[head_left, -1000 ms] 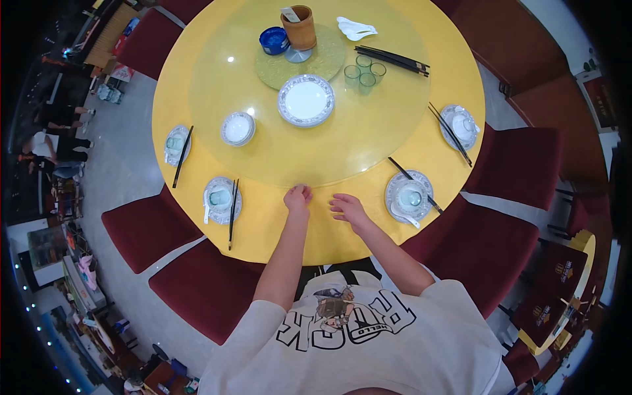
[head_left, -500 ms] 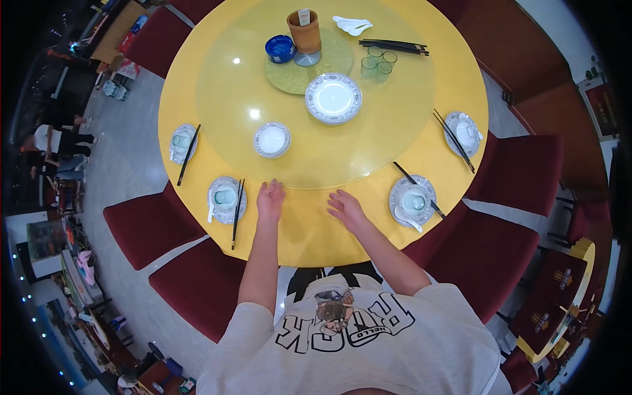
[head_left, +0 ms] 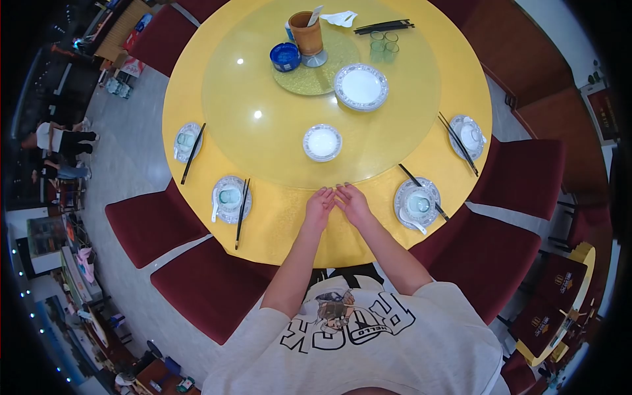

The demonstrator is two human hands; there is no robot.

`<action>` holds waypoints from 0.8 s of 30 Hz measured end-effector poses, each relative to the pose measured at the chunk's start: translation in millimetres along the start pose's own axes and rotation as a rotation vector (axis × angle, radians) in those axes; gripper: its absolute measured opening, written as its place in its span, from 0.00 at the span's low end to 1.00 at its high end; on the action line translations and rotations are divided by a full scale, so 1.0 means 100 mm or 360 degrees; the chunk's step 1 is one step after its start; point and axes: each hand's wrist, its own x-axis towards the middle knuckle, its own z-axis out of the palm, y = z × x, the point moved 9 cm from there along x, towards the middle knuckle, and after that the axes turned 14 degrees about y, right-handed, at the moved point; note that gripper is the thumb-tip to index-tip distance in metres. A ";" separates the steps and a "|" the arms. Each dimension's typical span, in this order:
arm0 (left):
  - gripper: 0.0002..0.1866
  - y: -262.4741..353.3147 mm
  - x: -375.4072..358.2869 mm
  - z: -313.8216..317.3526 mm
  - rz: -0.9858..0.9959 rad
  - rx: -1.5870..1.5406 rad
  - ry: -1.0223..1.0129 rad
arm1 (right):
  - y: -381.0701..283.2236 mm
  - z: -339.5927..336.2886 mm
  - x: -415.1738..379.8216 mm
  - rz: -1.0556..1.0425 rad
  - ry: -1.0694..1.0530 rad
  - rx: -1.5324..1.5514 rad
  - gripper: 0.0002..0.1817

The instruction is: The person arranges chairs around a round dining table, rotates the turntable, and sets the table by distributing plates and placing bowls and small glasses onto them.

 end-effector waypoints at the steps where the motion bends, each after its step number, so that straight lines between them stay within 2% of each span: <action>1: 0.33 -0.02 0.05 -0.04 0.0016 0.0009 0.0049 | -0.03 0.00 0.00 -0.0004 -0.0002 -0.0005 0.33; 4: 0.31 0.27 0.21 -0.37 0.0168 -0.0157 0.0098 | -0.11 -0.06 0.02 -0.0043 0.0081 0.0020 0.30; 6: 0.33 0.56 0.26 -0.60 0.0210 -0.0305 0.0131 | -0.17 -0.06 -0.01 -0.0065 -0.0003 0.0058 0.42; 7: 0.36 0.73 0.25 -0.66 0.0245 -0.0448 0.0151 | -0.16 -0.07 0.00 -0.0064 -0.0003 0.0068 0.42; 8: 0.36 0.84 0.24 -0.65 0.0242 -0.0433 0.0141 | -0.18 -0.08 0.01 -0.0053 -0.0028 0.0079 0.42; 10: 0.37 1.02 0.09 -0.72 0.0297 -0.0386 0.0346 | -0.19 -0.12 -0.03 -0.0045 -0.0041 0.0094 0.42; 11: 0.39 1.05 0.10 -0.71 0.0301 -0.0344 0.0301 | -0.18 -0.12 -0.05 -0.0019 -0.0049 0.0110 0.42; 13: 0.37 0.87 0.18 -0.64 0.0230 -0.0364 0.0211 | -0.15 -0.13 -0.04 0.0003 -0.0062 0.0121 0.42; 15: 0.35 0.65 0.16 -0.48 0.0159 -0.0384 0.0126 | -0.08 -0.18 0.02 0.0011 -0.0031 0.0122 0.31; 18: 0.36 0.32 0.02 -0.22 0.0191 -0.0207 0.0108 | -0.04 -0.17 -0.02 0.0028 -0.0028 0.0103 0.32; 20: 0.38 0.11 0.01 -0.06 0.0040 -0.0108 -0.0112 | -0.03 -0.17 -0.02 0.0031 -0.0030 0.0100 0.33; 21: 0.38 0.09 0.00 -0.05 0.0037 -0.0112 -0.0114 | -0.04 -0.17 -0.03 0.0032 -0.0036 0.0100 0.34; 23: 0.30 0.05 0.02 -0.09 0.0084 -0.0027 -0.0020 | -0.06 -0.20 -0.03 0.0036 -0.0023 0.0103 0.34; 24: 0.30 0.08 0.03 -0.12 0.0084 -0.0026 -0.0022 | -0.08 -0.21 -0.04 0.0041 -0.0014 0.0110 0.35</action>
